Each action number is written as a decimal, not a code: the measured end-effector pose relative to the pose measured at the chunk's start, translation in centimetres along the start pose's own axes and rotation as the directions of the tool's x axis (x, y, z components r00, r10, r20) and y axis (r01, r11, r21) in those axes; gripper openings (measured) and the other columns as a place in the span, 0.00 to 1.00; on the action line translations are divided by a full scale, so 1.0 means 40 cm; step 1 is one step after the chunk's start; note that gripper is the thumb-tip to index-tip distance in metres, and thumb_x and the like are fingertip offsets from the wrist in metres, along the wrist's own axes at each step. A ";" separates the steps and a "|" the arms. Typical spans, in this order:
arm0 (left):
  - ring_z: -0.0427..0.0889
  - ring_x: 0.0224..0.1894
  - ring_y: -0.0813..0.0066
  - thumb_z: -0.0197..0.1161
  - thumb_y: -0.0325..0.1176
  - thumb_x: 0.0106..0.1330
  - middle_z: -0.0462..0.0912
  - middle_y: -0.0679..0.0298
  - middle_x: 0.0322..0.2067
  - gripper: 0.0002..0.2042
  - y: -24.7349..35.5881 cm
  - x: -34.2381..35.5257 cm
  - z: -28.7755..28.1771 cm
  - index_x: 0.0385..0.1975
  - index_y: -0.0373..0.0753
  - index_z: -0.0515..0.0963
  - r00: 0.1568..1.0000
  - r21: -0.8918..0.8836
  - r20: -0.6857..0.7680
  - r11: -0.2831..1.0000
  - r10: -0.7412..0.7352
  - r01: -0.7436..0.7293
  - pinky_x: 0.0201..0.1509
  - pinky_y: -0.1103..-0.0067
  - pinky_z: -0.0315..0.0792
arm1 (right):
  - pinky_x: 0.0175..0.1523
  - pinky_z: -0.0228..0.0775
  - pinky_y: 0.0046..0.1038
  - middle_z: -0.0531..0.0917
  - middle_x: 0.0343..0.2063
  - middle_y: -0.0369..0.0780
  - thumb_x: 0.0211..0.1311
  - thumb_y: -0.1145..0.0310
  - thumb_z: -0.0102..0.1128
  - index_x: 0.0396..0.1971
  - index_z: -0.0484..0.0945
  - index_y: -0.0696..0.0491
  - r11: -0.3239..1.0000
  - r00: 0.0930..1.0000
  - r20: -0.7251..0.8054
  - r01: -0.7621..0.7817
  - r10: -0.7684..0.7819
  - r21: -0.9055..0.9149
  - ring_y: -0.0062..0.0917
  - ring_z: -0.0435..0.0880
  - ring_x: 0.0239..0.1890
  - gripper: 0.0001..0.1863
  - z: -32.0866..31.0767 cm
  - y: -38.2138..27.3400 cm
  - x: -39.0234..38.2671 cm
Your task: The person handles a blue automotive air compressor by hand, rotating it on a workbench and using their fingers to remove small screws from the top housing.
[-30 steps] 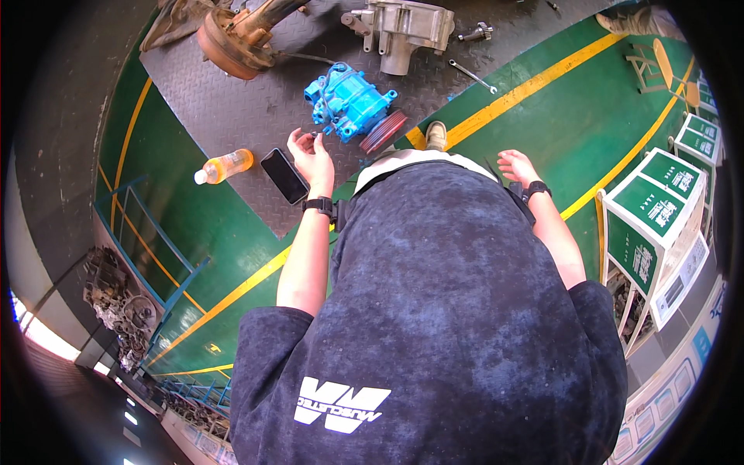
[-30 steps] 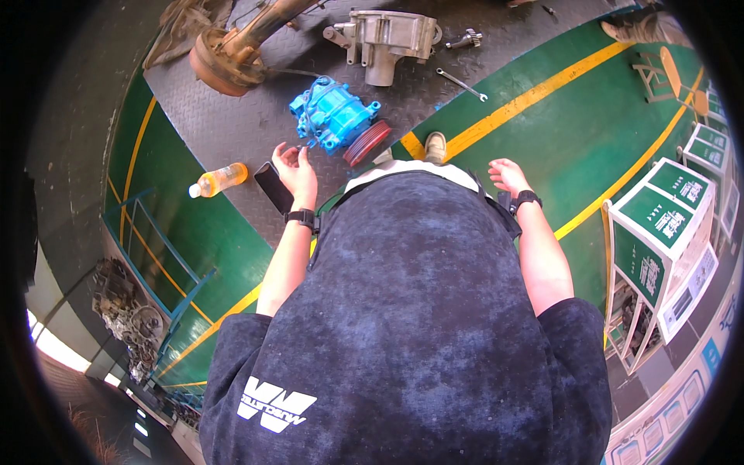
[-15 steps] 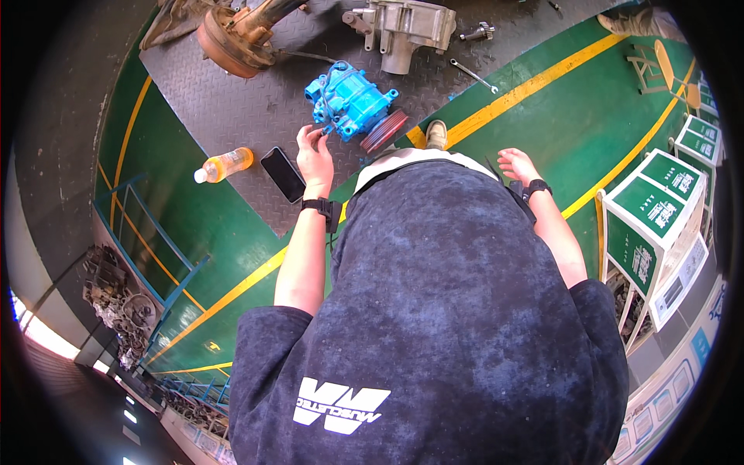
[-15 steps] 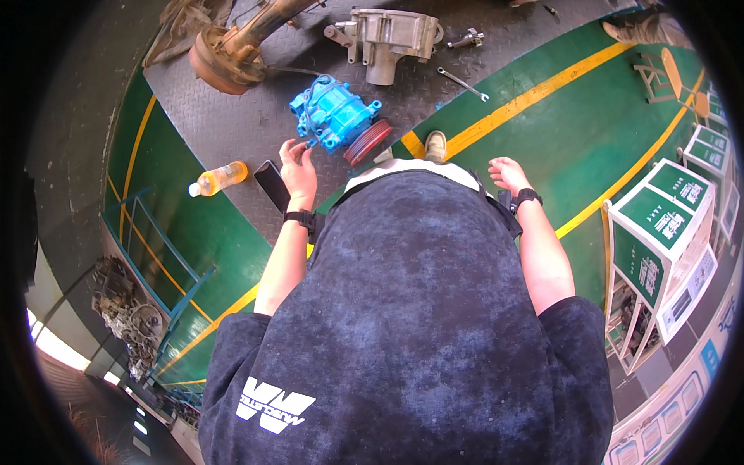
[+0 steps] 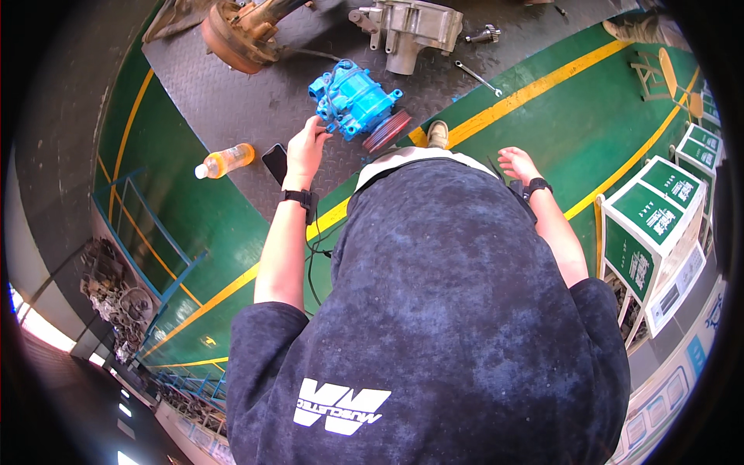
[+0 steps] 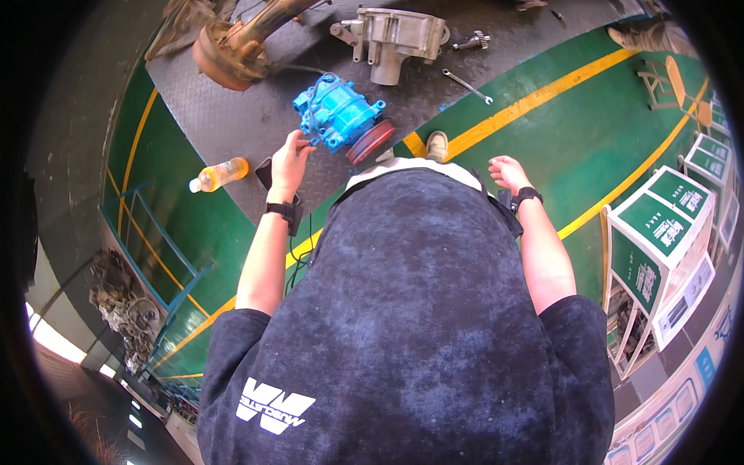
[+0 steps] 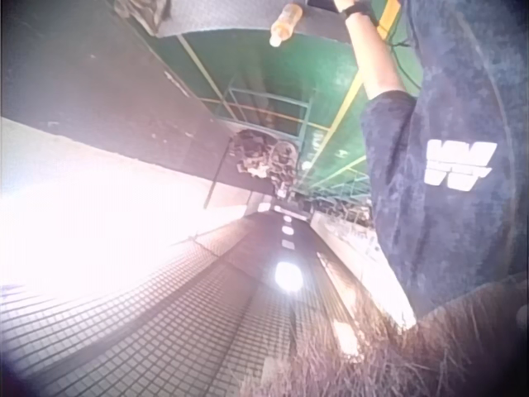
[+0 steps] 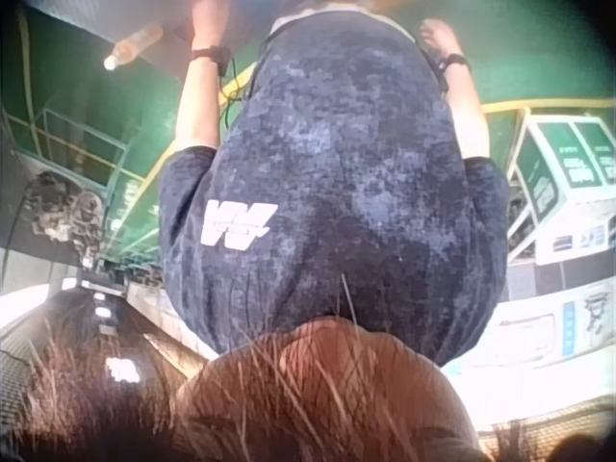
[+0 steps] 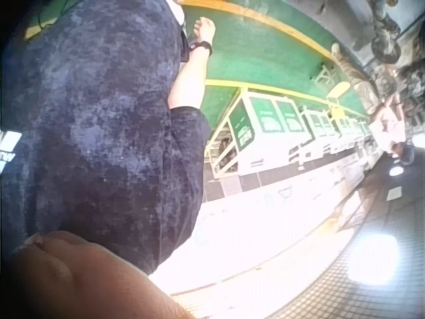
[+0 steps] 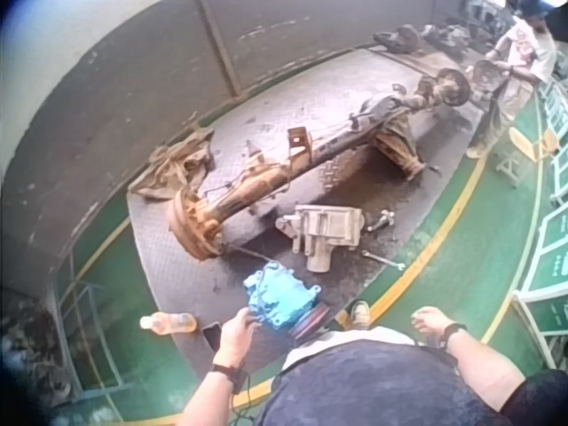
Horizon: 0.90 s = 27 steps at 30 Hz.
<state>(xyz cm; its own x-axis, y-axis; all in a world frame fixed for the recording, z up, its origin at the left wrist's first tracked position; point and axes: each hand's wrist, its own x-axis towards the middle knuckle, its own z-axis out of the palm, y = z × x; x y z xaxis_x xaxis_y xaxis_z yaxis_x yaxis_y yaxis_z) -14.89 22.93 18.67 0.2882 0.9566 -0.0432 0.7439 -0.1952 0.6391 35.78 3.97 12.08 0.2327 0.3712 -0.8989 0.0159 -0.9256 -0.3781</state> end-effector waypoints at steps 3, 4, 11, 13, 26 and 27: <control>0.86 0.38 0.55 0.68 0.28 0.60 0.86 0.56 0.35 0.19 -0.002 0.013 -0.014 0.51 0.39 0.73 0.994 0.052 0.097 0.998 0.042 -0.047 0.41 0.69 0.78 | 0.53 0.72 0.33 0.83 0.46 0.38 0.72 0.57 0.53 0.52 0.76 0.49 1.000 1.000 0.007 0.000 0.000 -0.007 0.26 0.80 0.48 0.16 0.004 -0.009 0.003; 0.86 0.38 0.56 0.69 0.29 0.59 0.86 0.57 0.34 0.20 -0.002 0.019 -0.018 0.50 0.39 0.73 0.990 0.089 0.108 0.991 0.086 -0.096 0.40 0.70 0.78 | 0.53 0.72 0.33 0.82 0.47 0.38 0.72 0.57 0.53 0.52 0.76 0.49 1.000 1.000 0.013 0.003 -0.003 0.000 0.26 0.80 0.48 0.16 0.005 -0.010 0.004; 0.85 0.37 0.56 0.70 0.31 0.59 0.86 0.56 0.34 0.16 -0.011 0.037 -0.020 0.46 0.38 0.75 0.970 0.112 0.164 0.974 0.179 -0.198 0.41 0.70 0.78 | 0.52 0.72 0.33 0.82 0.46 0.38 0.72 0.57 0.53 0.52 0.76 0.49 1.000 1.000 0.010 0.015 -0.015 -0.013 0.26 0.80 0.48 0.16 0.008 -0.022 0.009; 0.85 0.37 0.56 0.70 0.31 0.59 0.85 0.57 0.33 0.15 -0.011 0.035 -0.022 0.44 0.38 0.76 0.964 0.129 0.139 0.961 0.228 -0.246 0.40 0.69 0.78 | 0.52 0.73 0.33 0.82 0.46 0.38 0.72 0.57 0.53 0.52 0.76 0.50 1.000 1.000 0.013 0.013 -0.013 -0.011 0.26 0.80 0.48 0.16 0.010 -0.028 0.003; 0.80 0.38 0.63 0.70 0.34 0.53 0.78 0.65 0.31 0.10 0.020 0.060 -0.061 0.32 0.42 0.77 0.869 0.259 0.219 0.833 0.443 -0.490 0.40 0.70 0.76 | 0.55 0.72 0.33 0.82 0.48 0.37 0.73 0.56 0.52 0.53 0.76 0.48 1.000 1.000 0.013 -0.001 0.001 0.005 0.26 0.80 0.50 0.16 -0.006 0.002 0.000; 0.80 0.38 0.63 0.70 0.34 0.53 0.78 0.65 0.31 0.10 0.020 0.067 -0.065 0.32 0.42 0.77 0.869 0.259 0.219 0.832 0.444 -0.491 0.40 0.70 0.76 | 0.55 0.71 0.33 0.82 0.48 0.37 0.73 0.56 0.52 0.53 0.76 0.48 1.000 1.000 0.011 -0.002 0.002 0.006 0.26 0.80 0.50 0.16 -0.007 0.004 0.000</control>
<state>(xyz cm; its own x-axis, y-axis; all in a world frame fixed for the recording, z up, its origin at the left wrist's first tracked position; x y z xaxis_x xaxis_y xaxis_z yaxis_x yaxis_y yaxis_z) -15.08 25.88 21.05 0.7128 0.6970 0.0780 0.6338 -0.6877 0.3540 36.05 3.82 12.08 0.2215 0.3700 -0.9022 0.0096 -0.9260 -0.3774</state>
